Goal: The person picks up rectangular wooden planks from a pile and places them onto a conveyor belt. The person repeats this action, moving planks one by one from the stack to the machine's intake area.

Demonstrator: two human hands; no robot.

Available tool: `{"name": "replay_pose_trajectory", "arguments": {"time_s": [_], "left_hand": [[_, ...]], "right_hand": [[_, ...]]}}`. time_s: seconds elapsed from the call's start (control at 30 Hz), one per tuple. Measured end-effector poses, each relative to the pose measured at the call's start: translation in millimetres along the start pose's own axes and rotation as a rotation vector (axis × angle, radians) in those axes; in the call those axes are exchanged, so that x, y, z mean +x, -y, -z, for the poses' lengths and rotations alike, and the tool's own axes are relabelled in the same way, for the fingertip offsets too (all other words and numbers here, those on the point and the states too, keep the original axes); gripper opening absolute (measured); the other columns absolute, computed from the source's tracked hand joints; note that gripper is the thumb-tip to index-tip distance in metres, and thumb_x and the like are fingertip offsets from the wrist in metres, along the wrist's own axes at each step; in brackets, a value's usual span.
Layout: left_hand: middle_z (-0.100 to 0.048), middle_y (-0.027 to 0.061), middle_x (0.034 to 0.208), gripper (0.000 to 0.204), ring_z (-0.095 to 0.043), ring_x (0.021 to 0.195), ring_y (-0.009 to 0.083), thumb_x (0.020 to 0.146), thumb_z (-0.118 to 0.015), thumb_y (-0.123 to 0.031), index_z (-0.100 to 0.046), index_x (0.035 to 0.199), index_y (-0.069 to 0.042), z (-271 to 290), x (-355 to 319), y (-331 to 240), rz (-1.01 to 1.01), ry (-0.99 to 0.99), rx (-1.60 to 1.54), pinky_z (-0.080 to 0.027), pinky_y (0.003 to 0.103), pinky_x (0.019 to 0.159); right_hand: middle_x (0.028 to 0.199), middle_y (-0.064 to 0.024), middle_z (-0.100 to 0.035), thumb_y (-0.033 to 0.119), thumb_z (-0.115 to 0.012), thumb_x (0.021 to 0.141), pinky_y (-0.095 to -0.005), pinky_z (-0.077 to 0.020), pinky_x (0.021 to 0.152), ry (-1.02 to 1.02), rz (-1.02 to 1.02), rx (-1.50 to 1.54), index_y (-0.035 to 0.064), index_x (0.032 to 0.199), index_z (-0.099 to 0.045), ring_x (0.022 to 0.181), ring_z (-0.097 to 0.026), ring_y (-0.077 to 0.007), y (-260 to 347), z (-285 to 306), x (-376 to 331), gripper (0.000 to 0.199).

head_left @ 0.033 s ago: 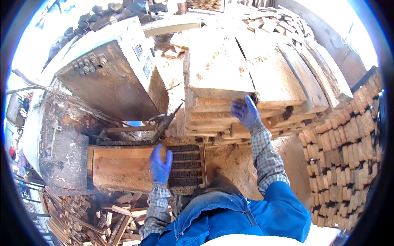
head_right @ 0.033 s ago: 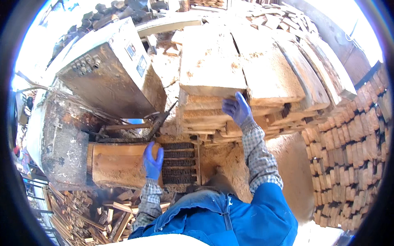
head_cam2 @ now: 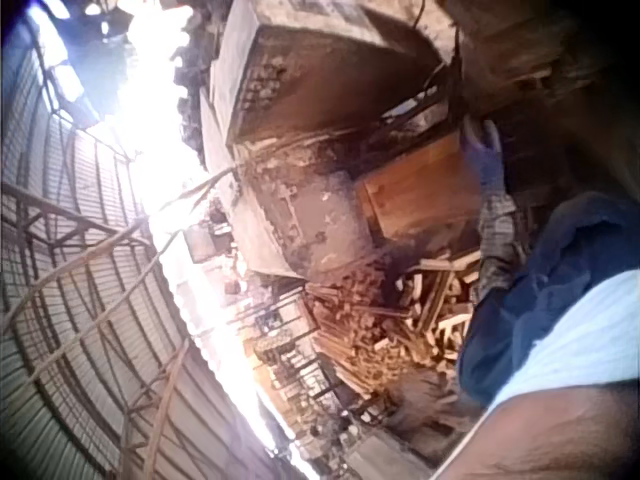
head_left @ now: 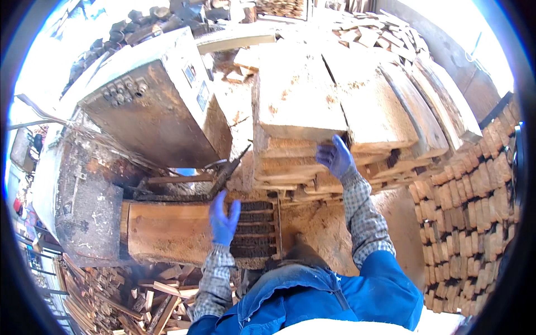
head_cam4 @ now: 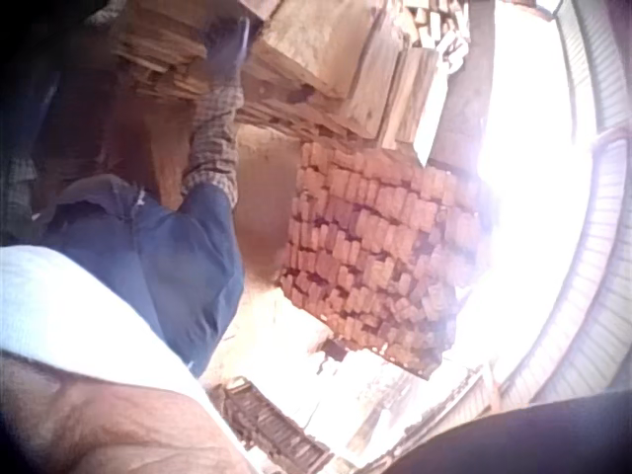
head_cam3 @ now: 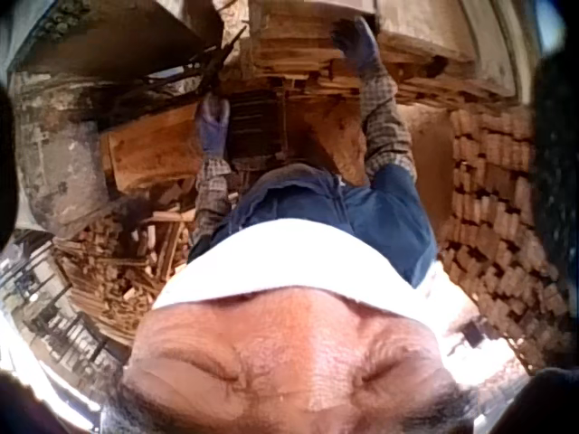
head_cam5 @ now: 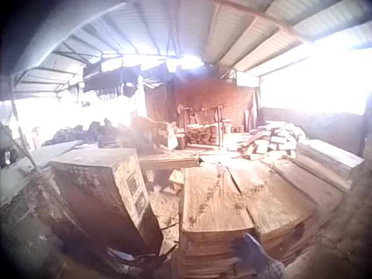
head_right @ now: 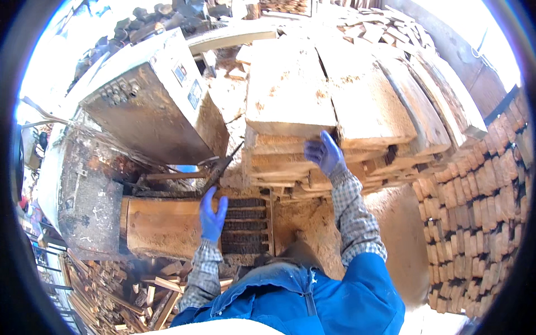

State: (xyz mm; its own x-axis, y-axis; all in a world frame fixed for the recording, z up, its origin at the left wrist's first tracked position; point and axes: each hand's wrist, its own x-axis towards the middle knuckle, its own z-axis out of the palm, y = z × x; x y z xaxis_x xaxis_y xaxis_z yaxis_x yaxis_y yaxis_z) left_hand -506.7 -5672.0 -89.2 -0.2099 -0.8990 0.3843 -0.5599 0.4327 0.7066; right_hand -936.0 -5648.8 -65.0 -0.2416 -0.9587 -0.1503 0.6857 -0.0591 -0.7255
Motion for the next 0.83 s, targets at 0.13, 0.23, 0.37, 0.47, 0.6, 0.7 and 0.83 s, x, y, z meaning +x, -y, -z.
{"name": "replay_pose_trajectory", "arguments": {"time_s": [0.13,0.23,0.37,0.47,0.6,0.7,0.83], "left_hand": [[-0.051,0.0224,0.147,0.078,-0.048,0.137,0.0317,0.094,-0.072,-0.046,-0.045,0.147,0.004,-39.8,118.8,-51.2,0.122,0.118,-0.461,-0.039,0.043,0.113],[-0.053,0.0215,0.145,0.075,-0.053,0.134,0.0299,0.093,-0.074,-0.042,-0.046,0.143,0.007,-87.8,195.5,-102.2,0.299,0.221,-0.66,-0.043,0.037,0.111],[-0.054,0.0246,0.141,0.038,-0.056,0.132,0.029,0.104,-0.058,-0.009,-0.05,0.137,0.01,-129.1,228.6,-108.4,0.399,0.101,-1.211,-0.045,0.034,0.114],[-0.05,0.0207,0.149,0.048,-0.05,0.138,0.0257,0.107,-0.052,-0.02,-0.046,0.144,0.01,-120.6,231.8,-78.5,0.182,0.285,-0.779,-0.041,0.033,0.117],[-0.069,0.0129,0.119,0.045,-0.067,0.109,0.0213,0.1,-0.059,-0.029,-0.061,0.134,0.001,-94.8,236.8,-89.2,0.428,0.314,-1.251,-0.055,0.033,0.092],[-0.069,0.0095,0.115,0.041,-0.067,0.1,0.019,0.099,-0.06,-0.028,-0.063,0.127,0.002,-64.2,220.1,-89.7,0.422,0.209,-1.068,-0.055,0.033,0.085],[-0.061,0.0139,0.138,0.058,-0.053,0.133,0.0224,0.097,-0.062,-0.027,-0.05,0.146,0.004,-58.1,186.6,-80.9,0.178,0.289,-0.956,-0.035,0.036,0.117]], "right_hand": [[0.108,-0.0167,-0.073,0.044,-0.064,0.099,-0.044,-0.0604,0.085,-0.07,-0.017,-0.171,0.0027,0.12,-0.065,0.093,-0.072,-0.03,-16.5,-34.2,7.4,0.047],[0.103,-0.0164,-0.073,0.039,-0.07,0.095,-0.0438,-0.0612,0.081,-0.136,0.007,-0.15,0.0016,0.118,-0.066,0.09,-0.072,-0.0294,-9.7,-36.6,0.4,0.044],[0.094,-0.0125,-0.072,0.034,-0.072,0.094,-0.0452,-0.0613,0.077,-0.172,0.015,0.019,0.0075,0.11,-0.067,0.084,-0.072,-0.0295,-7.4,-42.9,-1.8,0.031],[0.093,-0.0129,-0.071,0.034,-0.074,0.093,-0.0433,-0.062,0.073,-0.223,0.02,0.007,0.0079,0.109,-0.065,0.08,-0.071,-0.0253,-6.7,-58.5,-6.9,0.032],[0.084,-0.0052,-0.062,0.026,-0.075,0.094,-0.034,-0.0603,0.064,0.007,-0.096,0.203,0.0075,0.099,-0.06,0.07,-0.065,-0.0191,-21.8,-65.2,-3.2,0.025],[0.082,-0.0075,-0.062,0.029,-0.064,0.101,-0.0327,-0.0519,0.063,0.056,0.011,0.077,0.0072,0.111,-0.055,0.069,-0.061,-0.0174,-17.5,-99.7,-40.4,0.026],[0.096,-0.0102,-0.068,0.034,-0.064,0.101,-0.0339,-0.0588,0.072,0.214,-0.001,-0.065,-0.0033,0.151,-0.038,0.074,-0.067,-0.0157,7.0,-64.9,-79.3,0.068]]}}
